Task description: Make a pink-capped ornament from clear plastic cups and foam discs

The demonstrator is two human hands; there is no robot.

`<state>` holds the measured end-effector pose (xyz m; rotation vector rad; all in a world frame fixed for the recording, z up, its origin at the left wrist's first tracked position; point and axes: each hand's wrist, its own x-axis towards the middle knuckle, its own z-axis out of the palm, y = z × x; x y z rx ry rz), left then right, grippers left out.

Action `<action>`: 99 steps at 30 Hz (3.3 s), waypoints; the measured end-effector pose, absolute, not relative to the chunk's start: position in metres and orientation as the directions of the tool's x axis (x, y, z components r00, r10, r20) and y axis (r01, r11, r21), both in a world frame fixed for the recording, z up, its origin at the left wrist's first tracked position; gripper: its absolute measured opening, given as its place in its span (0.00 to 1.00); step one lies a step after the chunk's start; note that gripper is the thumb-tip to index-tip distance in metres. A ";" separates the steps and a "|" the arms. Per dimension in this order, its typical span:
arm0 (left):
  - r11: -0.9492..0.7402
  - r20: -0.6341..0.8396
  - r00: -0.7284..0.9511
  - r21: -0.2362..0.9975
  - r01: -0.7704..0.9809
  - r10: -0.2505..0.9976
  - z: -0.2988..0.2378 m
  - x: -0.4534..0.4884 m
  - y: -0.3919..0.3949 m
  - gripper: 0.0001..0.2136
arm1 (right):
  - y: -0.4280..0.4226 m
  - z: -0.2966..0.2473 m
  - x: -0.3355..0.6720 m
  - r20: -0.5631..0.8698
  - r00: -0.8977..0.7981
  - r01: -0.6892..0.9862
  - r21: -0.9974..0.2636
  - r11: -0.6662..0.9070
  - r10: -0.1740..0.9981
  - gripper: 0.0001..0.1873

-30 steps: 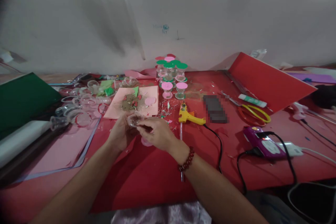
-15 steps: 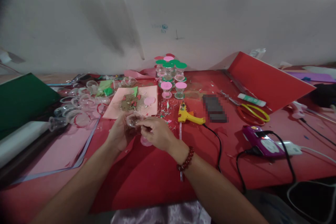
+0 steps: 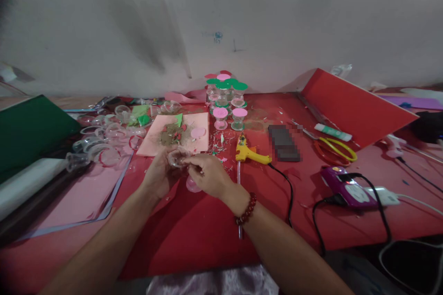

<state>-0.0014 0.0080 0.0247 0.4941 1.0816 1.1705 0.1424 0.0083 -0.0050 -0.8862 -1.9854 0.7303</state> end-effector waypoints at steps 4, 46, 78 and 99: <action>0.368 -0.419 0.008 0.787 -0.495 0.908 0.026 -0.001 0.008 0.06 | 0.007 -0.003 0.142 0.451 -0.386 0.303 -0.762 0.573 0.804 0.18; 0.358 -0.379 0.063 0.789 -0.499 0.923 0.016 -0.004 0.009 0.08 | 0.005 0.000 0.142 0.410 -0.445 0.229 -0.807 0.544 0.796 0.13; 0.245 -0.248 0.039 0.897 -0.368 0.968 0.015 0.000 0.004 0.10 | 0.004 0.003 0.143 0.397 -0.393 0.291 -0.802 0.521 0.830 0.13; 0.258 -0.240 0.095 0.870 -0.421 0.966 0.017 -0.001 0.004 0.07 | 0.004 0.001 0.142 0.250 -0.413 0.167 -0.925 0.342 0.876 0.12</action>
